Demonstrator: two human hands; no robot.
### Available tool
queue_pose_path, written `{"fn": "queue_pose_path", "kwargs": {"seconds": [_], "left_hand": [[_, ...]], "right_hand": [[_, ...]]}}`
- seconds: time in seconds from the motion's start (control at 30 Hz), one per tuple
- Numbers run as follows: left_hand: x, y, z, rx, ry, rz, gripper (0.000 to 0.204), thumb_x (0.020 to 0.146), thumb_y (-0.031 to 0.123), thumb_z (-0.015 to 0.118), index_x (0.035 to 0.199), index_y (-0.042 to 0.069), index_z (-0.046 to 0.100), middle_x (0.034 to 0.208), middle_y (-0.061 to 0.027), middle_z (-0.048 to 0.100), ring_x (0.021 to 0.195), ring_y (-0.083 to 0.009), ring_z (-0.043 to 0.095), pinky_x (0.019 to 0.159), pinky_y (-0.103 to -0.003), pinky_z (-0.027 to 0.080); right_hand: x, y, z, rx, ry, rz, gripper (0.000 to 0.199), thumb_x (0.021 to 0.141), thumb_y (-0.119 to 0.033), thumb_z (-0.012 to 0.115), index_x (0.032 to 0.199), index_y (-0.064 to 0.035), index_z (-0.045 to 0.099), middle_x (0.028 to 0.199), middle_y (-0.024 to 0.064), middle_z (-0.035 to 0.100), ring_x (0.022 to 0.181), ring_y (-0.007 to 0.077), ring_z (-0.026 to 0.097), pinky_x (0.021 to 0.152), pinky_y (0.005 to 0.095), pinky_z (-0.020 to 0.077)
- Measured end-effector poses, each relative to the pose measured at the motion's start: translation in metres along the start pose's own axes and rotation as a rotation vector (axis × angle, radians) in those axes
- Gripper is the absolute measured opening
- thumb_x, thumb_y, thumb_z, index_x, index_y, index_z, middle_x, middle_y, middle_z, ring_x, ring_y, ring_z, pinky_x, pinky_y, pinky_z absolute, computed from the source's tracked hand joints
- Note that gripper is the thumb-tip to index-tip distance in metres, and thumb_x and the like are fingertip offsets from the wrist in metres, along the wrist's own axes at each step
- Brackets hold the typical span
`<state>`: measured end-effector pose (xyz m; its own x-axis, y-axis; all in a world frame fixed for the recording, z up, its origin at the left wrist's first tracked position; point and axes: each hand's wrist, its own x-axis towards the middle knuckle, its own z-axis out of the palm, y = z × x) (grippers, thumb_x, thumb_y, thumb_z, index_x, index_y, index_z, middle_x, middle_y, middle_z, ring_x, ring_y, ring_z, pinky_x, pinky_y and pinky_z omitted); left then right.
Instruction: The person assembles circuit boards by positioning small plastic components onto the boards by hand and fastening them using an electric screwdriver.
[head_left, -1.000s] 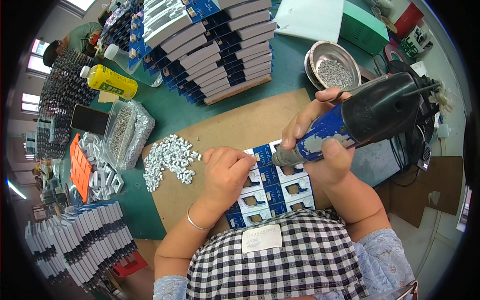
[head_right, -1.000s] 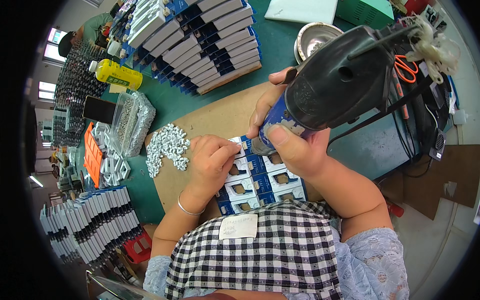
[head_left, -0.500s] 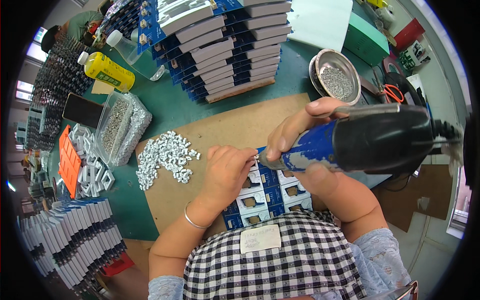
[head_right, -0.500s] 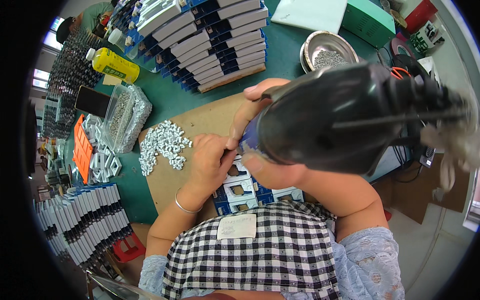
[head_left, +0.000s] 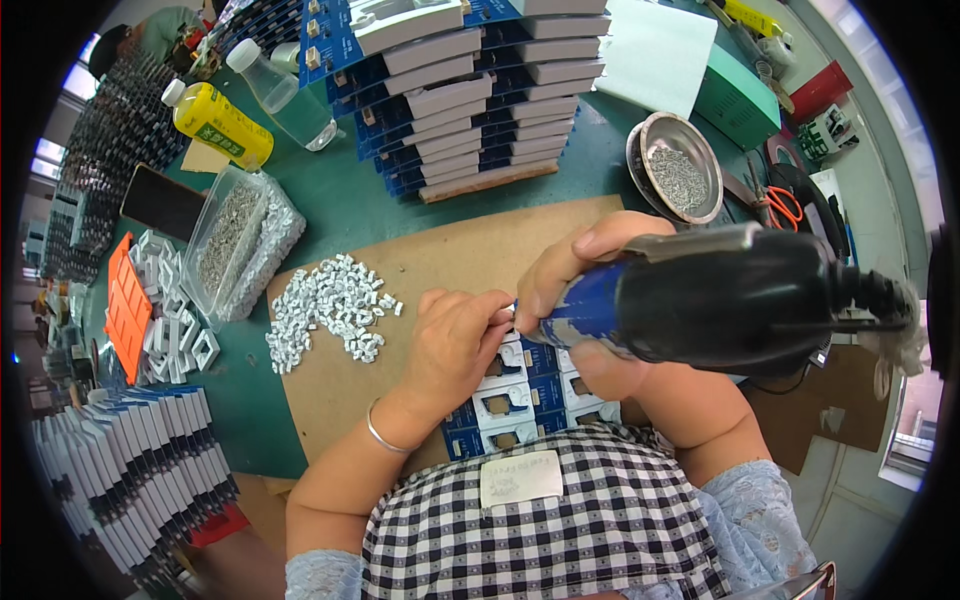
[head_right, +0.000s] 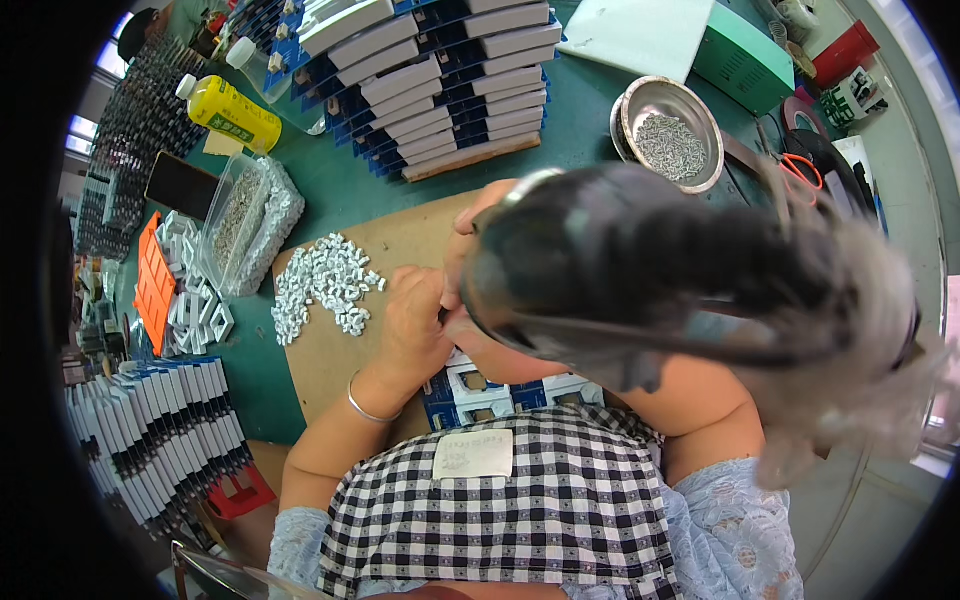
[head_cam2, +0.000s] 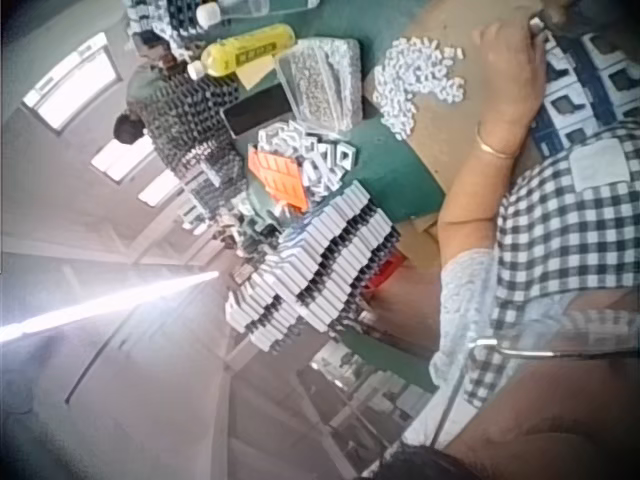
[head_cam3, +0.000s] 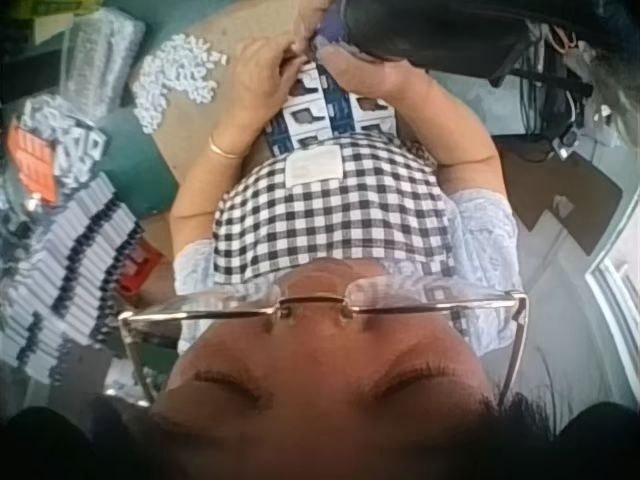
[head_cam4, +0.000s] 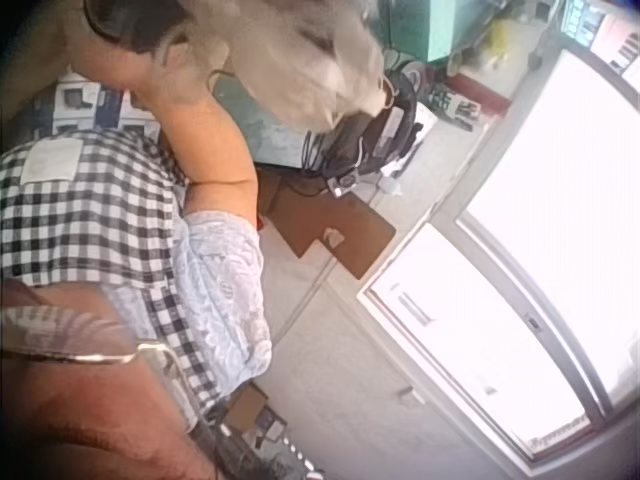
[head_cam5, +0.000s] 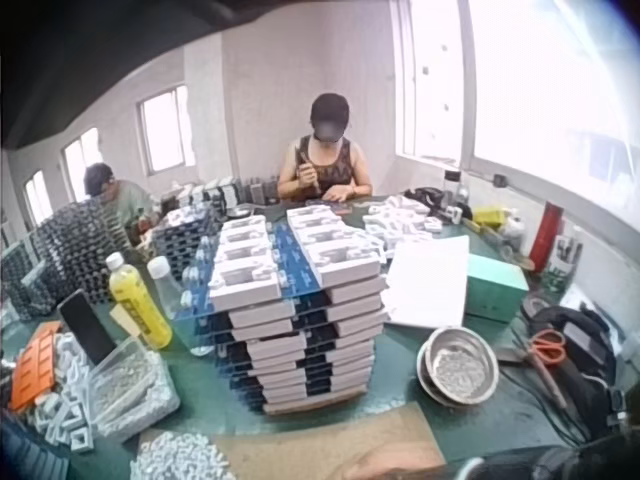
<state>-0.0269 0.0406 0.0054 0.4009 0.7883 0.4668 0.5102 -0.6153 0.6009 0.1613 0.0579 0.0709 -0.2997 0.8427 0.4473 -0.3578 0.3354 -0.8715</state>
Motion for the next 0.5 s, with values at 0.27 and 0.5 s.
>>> {"fn": "queue_pose_path", "kwargs": {"seconds": [0.27,0.5], "left_hand": [[-0.002,-0.001,-0.002,0.015,-0.006,0.012,0.032,0.075,0.002,0.069,0.105,0.008,0.060,0.078,-0.0034,0.062,0.073,-0.0227,0.059,0.075,-0.037,0.041],[-0.006,-0.003,0.005,0.030,0.039,0.046,0.036,0.076,0.004,0.067,0.111,0.009,0.058,0.078,-0.0040,0.060,0.077,-0.0231,0.059,0.076,-0.038,0.041]], "right_hand": [[0.022,0.028,0.003,-0.031,-0.172,-0.264,0.050,0.078,-0.012,0.070,0.117,-0.0043,0.040,0.082,0.0139,0.061,0.071,0.0209,0.064,0.066,0.0312,0.0554],[0.009,0.028,0.005,0.161,0.090,-0.144,0.053,0.083,-0.017,0.067,0.125,-0.0055,0.037,0.086,0.0114,0.056,0.074,0.0209,0.060,0.068,0.0336,0.0515]]}}
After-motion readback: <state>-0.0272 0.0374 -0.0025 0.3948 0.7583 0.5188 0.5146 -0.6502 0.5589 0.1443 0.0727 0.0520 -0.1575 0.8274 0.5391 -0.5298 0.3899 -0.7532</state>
